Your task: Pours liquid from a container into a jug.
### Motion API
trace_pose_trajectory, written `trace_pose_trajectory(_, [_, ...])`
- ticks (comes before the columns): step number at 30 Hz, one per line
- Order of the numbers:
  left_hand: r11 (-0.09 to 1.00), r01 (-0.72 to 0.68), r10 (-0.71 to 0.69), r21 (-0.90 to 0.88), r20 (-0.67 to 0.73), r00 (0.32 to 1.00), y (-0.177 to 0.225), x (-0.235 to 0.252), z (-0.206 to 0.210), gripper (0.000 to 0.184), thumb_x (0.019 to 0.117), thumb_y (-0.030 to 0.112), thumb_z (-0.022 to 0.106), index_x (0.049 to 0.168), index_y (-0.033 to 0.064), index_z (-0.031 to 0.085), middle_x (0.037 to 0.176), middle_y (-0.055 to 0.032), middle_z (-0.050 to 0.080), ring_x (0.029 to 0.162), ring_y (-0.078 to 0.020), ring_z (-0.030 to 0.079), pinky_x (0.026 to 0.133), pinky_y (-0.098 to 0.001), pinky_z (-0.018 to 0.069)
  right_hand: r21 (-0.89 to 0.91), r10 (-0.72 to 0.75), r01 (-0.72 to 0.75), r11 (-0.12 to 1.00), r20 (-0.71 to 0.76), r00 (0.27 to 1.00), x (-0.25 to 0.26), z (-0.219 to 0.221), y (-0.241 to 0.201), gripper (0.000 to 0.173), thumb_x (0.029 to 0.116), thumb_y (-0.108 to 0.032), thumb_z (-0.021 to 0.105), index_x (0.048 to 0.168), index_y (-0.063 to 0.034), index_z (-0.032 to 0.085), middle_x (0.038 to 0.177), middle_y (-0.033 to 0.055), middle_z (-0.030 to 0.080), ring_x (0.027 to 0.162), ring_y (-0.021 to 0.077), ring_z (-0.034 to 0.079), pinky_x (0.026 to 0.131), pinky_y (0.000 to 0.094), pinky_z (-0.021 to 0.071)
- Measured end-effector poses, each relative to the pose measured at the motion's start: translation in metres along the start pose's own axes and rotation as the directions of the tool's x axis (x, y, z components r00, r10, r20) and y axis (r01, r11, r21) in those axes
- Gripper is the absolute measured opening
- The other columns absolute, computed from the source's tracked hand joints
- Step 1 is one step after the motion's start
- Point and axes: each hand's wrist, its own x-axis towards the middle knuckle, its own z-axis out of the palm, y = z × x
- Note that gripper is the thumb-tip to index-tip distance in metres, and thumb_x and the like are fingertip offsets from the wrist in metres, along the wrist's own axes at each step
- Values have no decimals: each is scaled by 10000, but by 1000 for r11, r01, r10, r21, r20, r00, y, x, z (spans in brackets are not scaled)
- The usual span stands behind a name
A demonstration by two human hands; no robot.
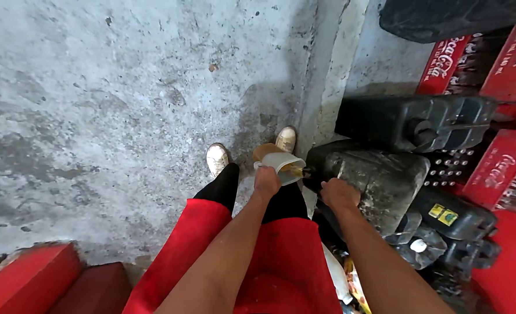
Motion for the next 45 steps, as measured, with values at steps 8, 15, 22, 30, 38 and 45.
trace_pose_trajectory(8, [1000, -24, 24, 0, -6, 1000, 1, -6, 1, 318, 997, 283, 603, 1018, -22, 691, 1139, -240, 667, 1101, -379, 664, 914, -550, 555, -27, -11, 12, 1000, 35, 999, 2, -3, 7, 462, 1044, -478, 497, 1156, -71, 686, 1192, 183, 708, 1137, 357, 680, 905, 591, 530])
trace_pose_trajectory(15, [999, -40, 39, 31, 14, 999, 10, -13, 6, 364, 1014, 323, 561, 999, -15, 696, 1124, -220, 676, 1100, -358, 669, 923, -539, 555, -22, -46, 47, 999, 51, 998, 12, -8, 34, 495, 1028, -514, 513, 1173, -75, 690, 1211, 173, 707, 1164, 351, 669, 942, 602, 512])
trace_pose_trajectory(22, [999, -20, 18, 48, 43, 999, 31, -26, 9, 379, 1015, 338, 568, 996, -17, 698, 1126, -221, 680, 1099, -357, 671, 932, -550, 550, -3, -121, 122, 993, 65, 991, 22, -19, 71, 539, 1031, -539, 503, 1157, -50, 690, 1189, 195, 708, 1154, 374, 668, 944, 609, 511])
trace_pose_trajectory(30, [995, -41, 35, 95, 62, 997, 61, -33, 9, 403, 1010, 368, 580, 1001, -19, 695, 1065, -224, 696, 1044, -371, 689, 893, -575, 553, 19, -242, 241, 970, 101, 965, 56, -29, 128, 593, 1034, -583, 470, 1165, -48, 690, 1185, 195, 706, 1168, 368, 661, 975, 597, 506])
trace_pose_trajectory(38, [981, -83, 70, 174, 77, 995, 100, -31, 16, 415, 1019, 386, 551, 1024, -5, 688, 1084, -207, 690, 1064, -356, 680, 917, -560, 547, 81, -393, 385, 919, 147, 907, 109, -34, 185, 654, 1033, -605, 458, 1337, -51, 628, 1260, 212, 680, 1226, 392, 629, 1040, 608, 473])
trace_pose_trajectory(45, [968, -86, 64, 238, 99, 993, 129, -35, 12, 418, 1024, 381, 551, 1096, -10, 682, 1115, -204, 684, 1085, -346, 670, 958, -544, 536, 175, -462, 438, 882, 133, 877, 140, -31, 216, 658, 1017, -633, 465, 1365, -103, 642, 1268, 176, 690, 1249, 366, 620, 1084, 614, 438])
